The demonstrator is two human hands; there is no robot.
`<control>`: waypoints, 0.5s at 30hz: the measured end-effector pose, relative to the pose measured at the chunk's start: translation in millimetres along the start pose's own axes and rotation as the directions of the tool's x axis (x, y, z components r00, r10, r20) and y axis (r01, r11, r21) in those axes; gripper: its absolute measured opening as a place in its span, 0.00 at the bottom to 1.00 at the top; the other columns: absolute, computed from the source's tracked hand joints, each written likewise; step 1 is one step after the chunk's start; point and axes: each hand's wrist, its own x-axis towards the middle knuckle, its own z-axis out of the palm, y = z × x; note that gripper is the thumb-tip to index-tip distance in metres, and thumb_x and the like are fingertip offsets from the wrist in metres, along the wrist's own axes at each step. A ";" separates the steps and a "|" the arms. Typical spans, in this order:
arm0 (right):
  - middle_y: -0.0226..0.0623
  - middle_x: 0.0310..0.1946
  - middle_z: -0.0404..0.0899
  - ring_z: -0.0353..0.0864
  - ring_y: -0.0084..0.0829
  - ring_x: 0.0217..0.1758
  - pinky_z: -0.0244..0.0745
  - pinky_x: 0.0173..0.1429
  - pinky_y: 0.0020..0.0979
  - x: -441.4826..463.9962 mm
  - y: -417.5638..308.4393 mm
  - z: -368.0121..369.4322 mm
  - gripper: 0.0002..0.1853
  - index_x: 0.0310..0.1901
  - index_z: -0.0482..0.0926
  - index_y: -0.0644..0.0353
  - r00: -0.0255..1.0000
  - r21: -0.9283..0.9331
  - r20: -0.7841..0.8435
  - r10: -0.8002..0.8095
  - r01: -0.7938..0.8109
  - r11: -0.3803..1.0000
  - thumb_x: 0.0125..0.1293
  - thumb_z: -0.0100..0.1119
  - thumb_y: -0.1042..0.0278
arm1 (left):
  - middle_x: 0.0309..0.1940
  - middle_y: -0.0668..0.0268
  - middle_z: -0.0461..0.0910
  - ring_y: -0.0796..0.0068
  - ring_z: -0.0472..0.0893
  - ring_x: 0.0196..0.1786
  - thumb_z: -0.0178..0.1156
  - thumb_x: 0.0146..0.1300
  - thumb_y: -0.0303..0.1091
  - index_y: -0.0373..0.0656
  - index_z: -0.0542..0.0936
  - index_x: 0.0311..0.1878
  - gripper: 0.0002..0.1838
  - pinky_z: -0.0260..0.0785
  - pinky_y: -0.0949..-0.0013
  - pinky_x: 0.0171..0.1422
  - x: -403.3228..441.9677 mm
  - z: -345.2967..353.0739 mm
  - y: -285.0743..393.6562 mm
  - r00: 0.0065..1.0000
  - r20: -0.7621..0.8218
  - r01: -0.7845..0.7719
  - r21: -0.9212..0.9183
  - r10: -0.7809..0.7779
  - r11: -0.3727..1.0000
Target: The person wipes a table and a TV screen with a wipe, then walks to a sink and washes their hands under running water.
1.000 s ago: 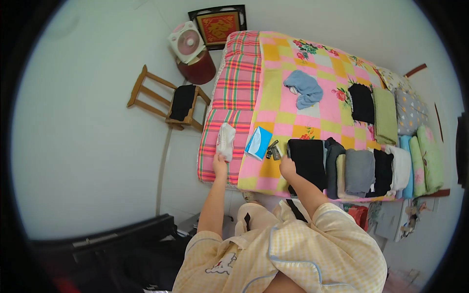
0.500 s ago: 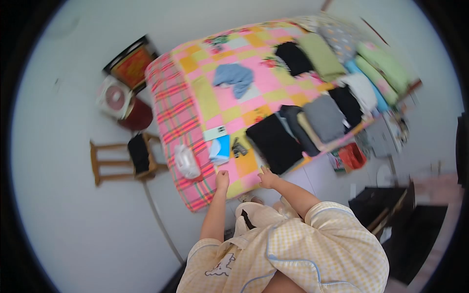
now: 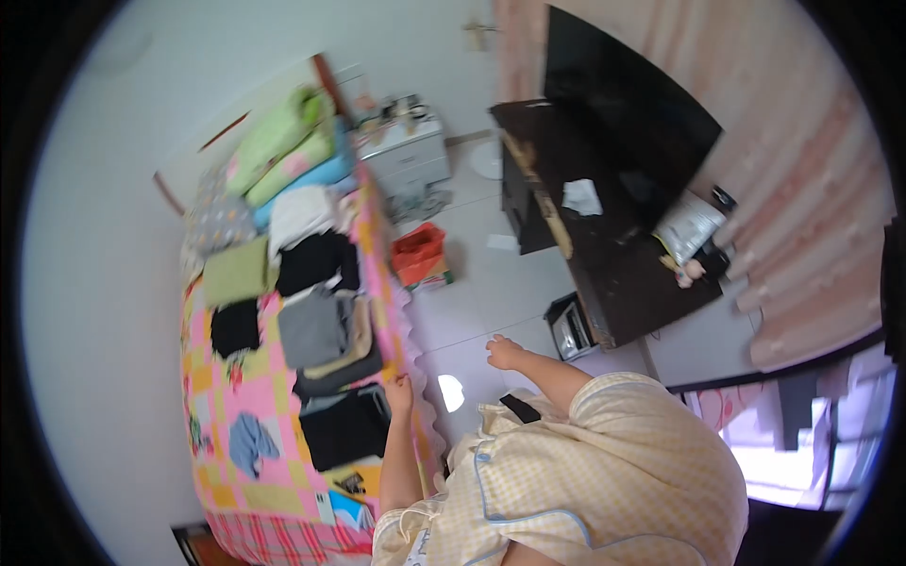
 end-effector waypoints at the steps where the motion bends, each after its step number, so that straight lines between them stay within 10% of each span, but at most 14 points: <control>1: 0.50 0.60 0.54 0.59 0.47 0.60 0.60 0.60 0.39 -11.6 21.5 -12.8 0.22 0.51 0.69 0.56 0.996 0.043 -0.071 0.047 -0.044 0.998 0.53 0.50 0.63 | 0.30 0.52 0.77 0.58 0.76 0.37 0.55 0.51 0.32 0.35 0.77 0.32 0.10 0.67 0.64 0.42 11.9 19.8 23.8 0.998 0.043 -0.036 0.009 0.036 0.999; 6: 0.44 0.59 0.56 0.58 0.42 0.61 0.60 0.59 0.39 -56.3 123.1 -32.5 0.19 0.48 0.71 0.56 0.819 0.157 -0.574 0.013 0.095 0.983 0.51 0.49 0.68 | 0.42 0.52 0.71 0.59 0.72 0.43 0.54 0.53 0.31 0.38 0.76 0.35 0.09 0.66 0.65 0.47 35.3 120.5 146.5 0.905 0.354 -0.264 0.032 0.236 0.964; 15: 0.42 0.60 0.54 0.52 0.42 0.64 0.49 0.65 0.42 -95.8 187.1 -52.9 0.27 0.57 0.62 0.55 0.595 0.214 -0.732 0.333 -0.264 0.941 0.52 0.49 0.66 | 0.49 0.50 0.66 0.50 0.67 0.50 0.57 0.49 0.29 0.40 0.69 0.47 0.19 0.61 0.59 0.55 45.1 235.2 247.5 0.501 0.559 -0.726 -0.144 0.661 0.672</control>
